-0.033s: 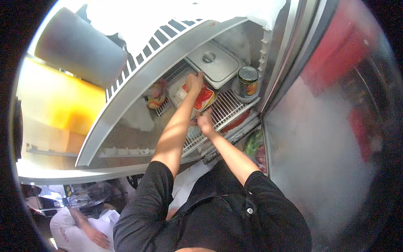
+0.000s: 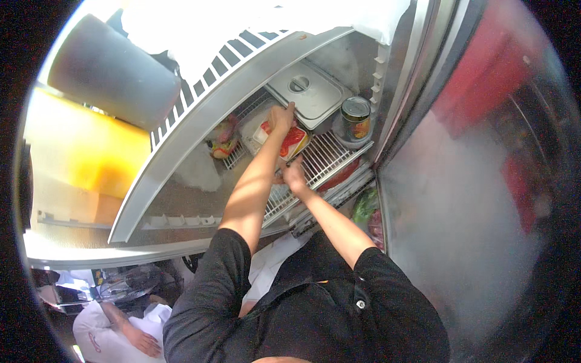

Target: The person assembles meal trays by scooping rice and adding various cooked items from stainless steel containers into compartmentalized trays. They then retrieve a container from a refrigerator, place it on the counter, and fill a wok with water at the sink before setting it on the stove.

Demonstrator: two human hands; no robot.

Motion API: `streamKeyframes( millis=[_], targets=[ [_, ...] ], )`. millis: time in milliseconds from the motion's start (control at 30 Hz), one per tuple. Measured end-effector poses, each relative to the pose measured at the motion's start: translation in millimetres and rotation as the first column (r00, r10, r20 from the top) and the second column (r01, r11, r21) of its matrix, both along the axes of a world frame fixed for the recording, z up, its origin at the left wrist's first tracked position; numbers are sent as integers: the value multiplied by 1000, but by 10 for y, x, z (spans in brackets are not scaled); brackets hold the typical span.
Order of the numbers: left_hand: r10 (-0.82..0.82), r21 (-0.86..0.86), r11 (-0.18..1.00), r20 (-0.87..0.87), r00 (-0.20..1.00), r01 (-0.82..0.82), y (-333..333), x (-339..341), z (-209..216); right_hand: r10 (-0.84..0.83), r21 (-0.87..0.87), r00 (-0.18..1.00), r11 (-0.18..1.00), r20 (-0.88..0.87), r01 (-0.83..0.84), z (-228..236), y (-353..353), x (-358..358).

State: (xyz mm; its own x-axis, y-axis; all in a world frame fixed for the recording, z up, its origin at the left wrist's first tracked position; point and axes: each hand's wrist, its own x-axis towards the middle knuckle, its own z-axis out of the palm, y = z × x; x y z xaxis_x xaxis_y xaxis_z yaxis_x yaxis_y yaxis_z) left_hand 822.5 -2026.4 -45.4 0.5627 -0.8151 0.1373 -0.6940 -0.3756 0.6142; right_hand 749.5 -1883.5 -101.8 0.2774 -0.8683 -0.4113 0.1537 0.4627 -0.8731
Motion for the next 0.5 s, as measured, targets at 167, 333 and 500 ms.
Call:
streamKeyframes(
  millis=[167, 333, 500],
  targets=[
    [11, 174, 982, -462, 887, 78, -245, -218, 324, 136, -106, 968, 981, -212, -161, 90, 169, -751],
    [82, 155, 984, 49, 995, -88, -325, -125, 329, 209, -105, 802, 942, -560, -319, 24, 533, -1326],
    [-107, 85, 992, 130, 986, 96, -694, -408, 508, 45, -251, 809, 939, -586, -234, -359, 951, -1782]
  ],
)
